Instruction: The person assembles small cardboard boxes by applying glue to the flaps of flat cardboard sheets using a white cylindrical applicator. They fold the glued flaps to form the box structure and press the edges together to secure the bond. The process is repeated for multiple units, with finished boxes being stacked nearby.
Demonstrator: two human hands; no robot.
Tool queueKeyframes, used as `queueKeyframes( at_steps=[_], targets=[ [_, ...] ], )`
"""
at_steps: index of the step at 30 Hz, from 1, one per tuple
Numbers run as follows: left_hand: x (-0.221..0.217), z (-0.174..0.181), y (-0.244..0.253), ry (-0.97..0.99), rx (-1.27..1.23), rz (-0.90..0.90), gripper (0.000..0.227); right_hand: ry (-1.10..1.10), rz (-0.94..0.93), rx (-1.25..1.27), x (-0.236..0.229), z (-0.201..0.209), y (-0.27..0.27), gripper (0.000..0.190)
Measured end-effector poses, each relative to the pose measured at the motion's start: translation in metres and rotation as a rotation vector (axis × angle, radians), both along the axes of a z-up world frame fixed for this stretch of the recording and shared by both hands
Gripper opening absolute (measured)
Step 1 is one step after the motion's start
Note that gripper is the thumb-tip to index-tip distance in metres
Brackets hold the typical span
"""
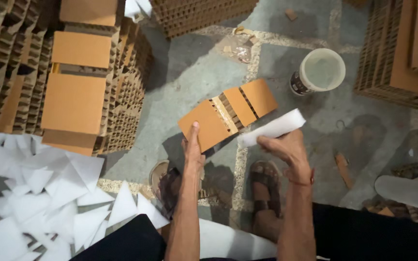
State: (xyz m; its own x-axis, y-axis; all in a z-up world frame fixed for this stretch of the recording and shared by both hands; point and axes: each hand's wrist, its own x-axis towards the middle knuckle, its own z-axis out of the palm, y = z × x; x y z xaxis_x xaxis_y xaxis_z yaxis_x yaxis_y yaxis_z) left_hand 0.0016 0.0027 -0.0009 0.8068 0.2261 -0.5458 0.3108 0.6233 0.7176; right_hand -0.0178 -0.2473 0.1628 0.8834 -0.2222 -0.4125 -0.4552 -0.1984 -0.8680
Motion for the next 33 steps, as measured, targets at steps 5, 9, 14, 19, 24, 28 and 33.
queueKeyframes(
  at_steps=[5, 9, 14, 19, 24, 28, 33],
  targets=[
    [0.007, 0.011, -0.003, 0.125, 0.083, 0.009, 0.056, -0.024, -0.036, -0.03, 0.011, 0.017, 0.013, 0.023],
    [0.0, 0.02, 0.003, 0.042, 0.127, -0.067, 0.053, -0.09, 0.012, -0.135, 0.03, 0.017, 0.025, 0.024],
    [-0.005, 0.021, 0.003, 0.011, 0.252, -0.157, 0.05, -0.204, -0.048, -0.098, 0.078, -0.002, 0.043, 0.026],
    [-0.005, 0.019, 0.003, 0.006, 0.212, -0.126, 0.05, -0.381, -0.121, 0.234, 0.092, -0.025, 0.047, 0.032],
    [-0.004, 0.013, 0.002, -0.003, 0.19, -0.128, 0.048, -0.417, -0.096, 0.172, 0.071, -0.028, 0.041, 0.032],
    [-0.001, 0.004, 0.003, -0.021, 0.134, -0.066, 0.046, -0.142, -0.004, -0.182, 0.052, 0.0, 0.027, 0.027],
    [0.003, -0.012, 0.019, -0.008, 0.225, -0.088, 0.046, 0.223, 0.075, -0.049, 0.016, 0.012, 0.007, 0.024]
  ],
)
